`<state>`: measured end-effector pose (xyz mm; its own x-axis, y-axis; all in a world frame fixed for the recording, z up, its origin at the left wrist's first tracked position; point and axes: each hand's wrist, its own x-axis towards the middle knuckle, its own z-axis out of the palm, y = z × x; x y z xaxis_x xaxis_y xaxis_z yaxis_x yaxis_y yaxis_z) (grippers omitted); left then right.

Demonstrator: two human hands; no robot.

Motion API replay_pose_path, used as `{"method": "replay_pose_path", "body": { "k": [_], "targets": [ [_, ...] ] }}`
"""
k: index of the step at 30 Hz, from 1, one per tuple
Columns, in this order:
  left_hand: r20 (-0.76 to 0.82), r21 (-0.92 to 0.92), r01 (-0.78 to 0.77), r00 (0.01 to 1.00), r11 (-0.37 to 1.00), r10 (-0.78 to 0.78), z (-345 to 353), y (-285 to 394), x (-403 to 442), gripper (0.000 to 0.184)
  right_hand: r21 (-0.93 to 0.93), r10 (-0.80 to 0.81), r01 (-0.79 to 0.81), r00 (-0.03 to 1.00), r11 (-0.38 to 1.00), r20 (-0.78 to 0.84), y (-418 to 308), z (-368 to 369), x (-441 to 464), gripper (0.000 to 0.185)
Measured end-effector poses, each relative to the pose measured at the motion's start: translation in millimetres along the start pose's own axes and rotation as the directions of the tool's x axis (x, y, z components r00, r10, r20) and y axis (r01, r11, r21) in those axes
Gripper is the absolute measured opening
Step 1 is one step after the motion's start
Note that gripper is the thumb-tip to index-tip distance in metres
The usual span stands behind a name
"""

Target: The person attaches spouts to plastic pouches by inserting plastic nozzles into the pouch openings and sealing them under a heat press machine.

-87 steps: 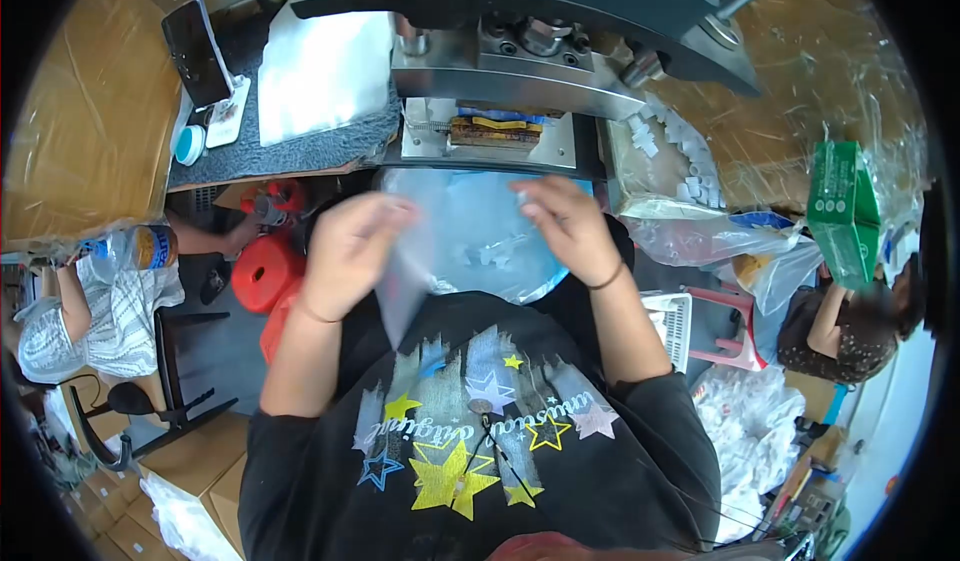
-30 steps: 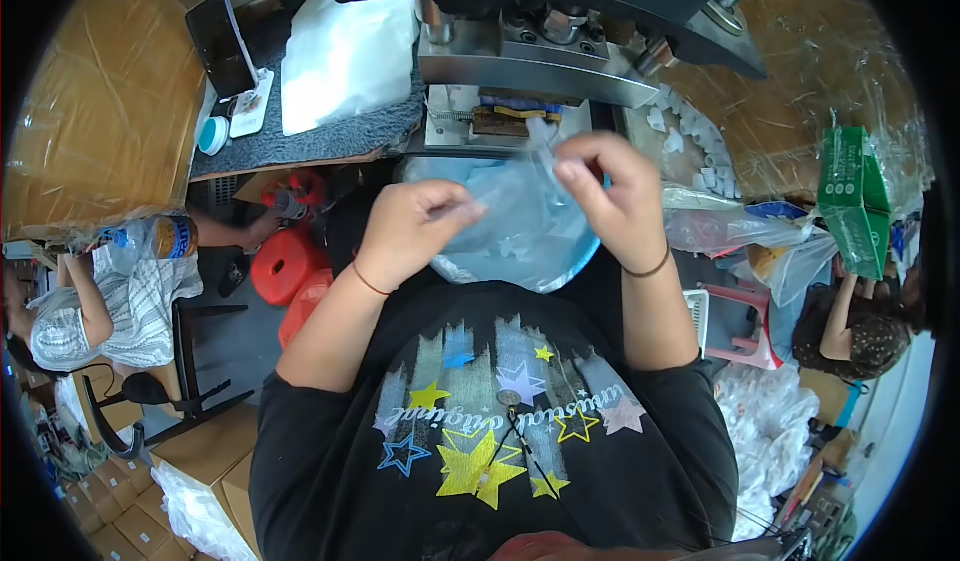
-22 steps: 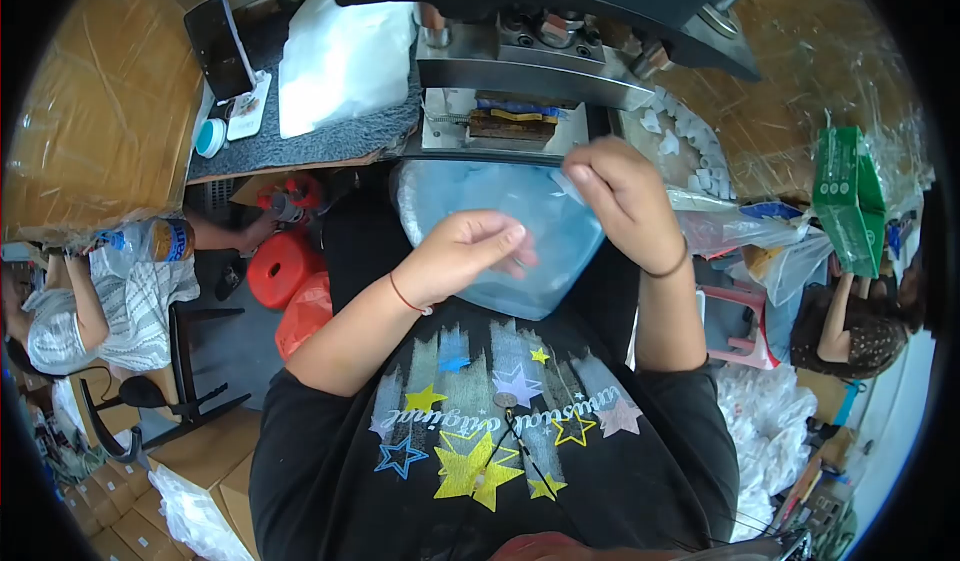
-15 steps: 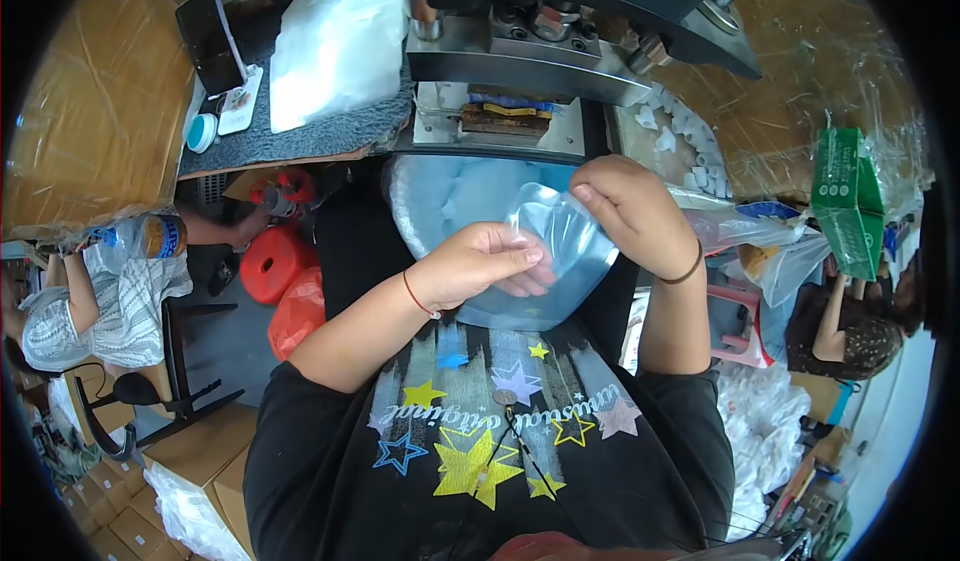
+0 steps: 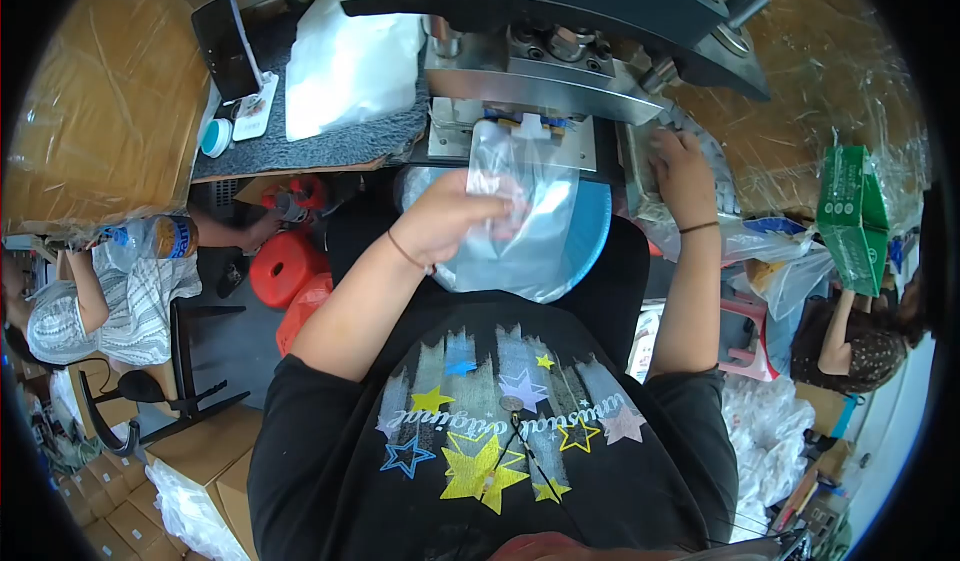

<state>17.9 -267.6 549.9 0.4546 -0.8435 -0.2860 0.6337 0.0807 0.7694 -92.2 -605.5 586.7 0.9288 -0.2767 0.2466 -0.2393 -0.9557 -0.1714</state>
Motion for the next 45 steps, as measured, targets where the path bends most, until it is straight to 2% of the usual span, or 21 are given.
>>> {"method": "replay_pose_path", "body": {
  "k": [5,6,7,9,10,11,12,13,15,18,20,22,23,26,30,34,38,41,42,43,45],
  "targets": [
    [-0.094,-0.059,0.057,0.994,0.997,-0.062,-5.2,8.4,11.8,0.027,-0.008,0.058,-0.06,0.991,0.998,-0.119,-13.0,5.6,-5.3,0.028],
    [-0.115,-0.032,0.001,0.993,0.999,-0.005,2.3,15.3,4.6,0.027,-0.026,0.035,-0.04,0.988,0.999,-0.15,-11.5,7.9,-5.7,0.027],
    [-0.292,0.219,-0.188,0.924,0.957,0.248,-3.5,14.8,4.4,0.027,-0.01,0.055,-0.058,0.986,0.998,-0.155,-9.4,10.7,-5.9,0.026],
    [-0.471,0.526,-0.382,0.613,0.76,0.634,-24.2,31.3,2.2,0.035,0.013,0.101,-0.1,0.981,0.995,-0.163,-3.1,14.1,-7.7,0.025],
    [-0.324,0.917,-0.121,0.33,0.38,0.887,-43.7,49.3,-5.5,0.04,0.01,0.099,-0.099,0.975,0.995,-0.199,-2.3,14.0,-9.0,0.024],
    [0.031,0.996,0.082,0.155,-0.044,0.987,-64.2,64.9,-9.8,0.055,0.006,0.098,-0.1,0.968,0.995,-0.232,-4.1,14.8,-10.3,0.024],
    [0.195,0.93,0.255,0.268,-0.265,0.943,-73.4,76.7,-17.8,0.065,0.005,0.096,-0.098,0.96,0.995,-0.263,-4.1,15.3,-13.1,0.023],
    [0.02,0.94,0.277,0.541,-0.201,0.841,-85.8,75.5,-19.6,0.059,0.008,0.091,-0.092,0.957,0.996,-0.276,-4.1,12.0,-16.4,0.02],
    [0.139,0.815,0.308,0.718,-0.49,0.682,-86.7,56.7,-34.5,0.048,0.02,0.071,-0.068,0.947,0.997,-0.312,-8.7,-1.0,-16.3,0.014],
    [0.198,0.938,0.067,0.703,-0.34,0.683,-76.7,41.3,-54.6,0.03,0.261,0.159,-0.083,0.946,0.962,-0.283,-16.8,-20.5,-26.9,0.016],
    [-0.105,0.983,-0.044,0.654,0.176,0.749,-69.7,34.8,-64.8,0.024,0.504,0.246,-0.095,0.938,0.859,-0.243,-13.3,-4.4,-36.7,0.019],
    [-0.362,0.657,-0.306,0.674,0.689,0.644,-63.5,24.6,-64.4,0.016,0.534,0.2,-0.081,0.965,0.842,-0.169,-41.5,-17.2,-42.5,0.022],
    [-0.319,0.656,-0.286,0.733,0.698,0.6,-55.8,21.3,-64.7,0.015,0.69,0.109,-0.06,0.994,0.721,-0.028,-70.8,-29.6,-39.9,0.016],
    [-0.21,0.69,-0.209,0.858,0.693,0.469,-25.6,19.7,-66.9,0.012,0.721,-0.328,0.282,0.941,0.634,-0.079,-103.7,-20.9,-32.9,0.01],
    [-0.111,0.738,-0.182,0.917,0.65,0.383,14.0,9.5,-54.4,0.014,0.939,-0.164,0.146,0.982,0.312,-0.098,-136.0,-34.6,-26.3,0.012],
    [-0.007,0.509,-0.189,0.975,0.84,0.223,26.0,-7.3,-44.8,0.021,0.851,-0.19,0.208,0.973,0.482,-0.13,-143.6,-32.2,-20.5,0.015],
    [0.152,0.233,-0.037,0.988,0.972,0.001,32.1,-16.8,-40.5,0.03,0.835,-0.381,0.133,0.92,0.534,0.097,-109.1,-50.7,-20.3,0.014],
    [0.201,0.125,0.113,0.97,0.986,-0.137,37.8,-26.6,-39.0,0.027,0.92,-0.324,-0.071,0.923,0.384,0.207,-102.4,-53.1,-28.3,0.019],
    [0.201,0.124,0.139,0.966,0.983,-0.162,38.5,-27.8,-38.5,0.026,0.892,-0.346,-0.004,0.921,0.451,0.179,-92.5,-54.8,-26.1,0.029],
    [0.201,0.123,0.163,0.962,0.979,-0.185,38.0,-28.2,-36.9,0.025,0.721,-0.255,0.095,0.96,0.686,0.116,-75.8,-50.8,-21.2,0.031],
    [0.151,0.1,0.151,0.975,0.983,-0.165,27.4,-29.8,-27.4,0.023,0.196,-0.143,0.158,0.986,0.968,-0.087,-38.7,-33.2,-12.8,0.035]
  ]
}}
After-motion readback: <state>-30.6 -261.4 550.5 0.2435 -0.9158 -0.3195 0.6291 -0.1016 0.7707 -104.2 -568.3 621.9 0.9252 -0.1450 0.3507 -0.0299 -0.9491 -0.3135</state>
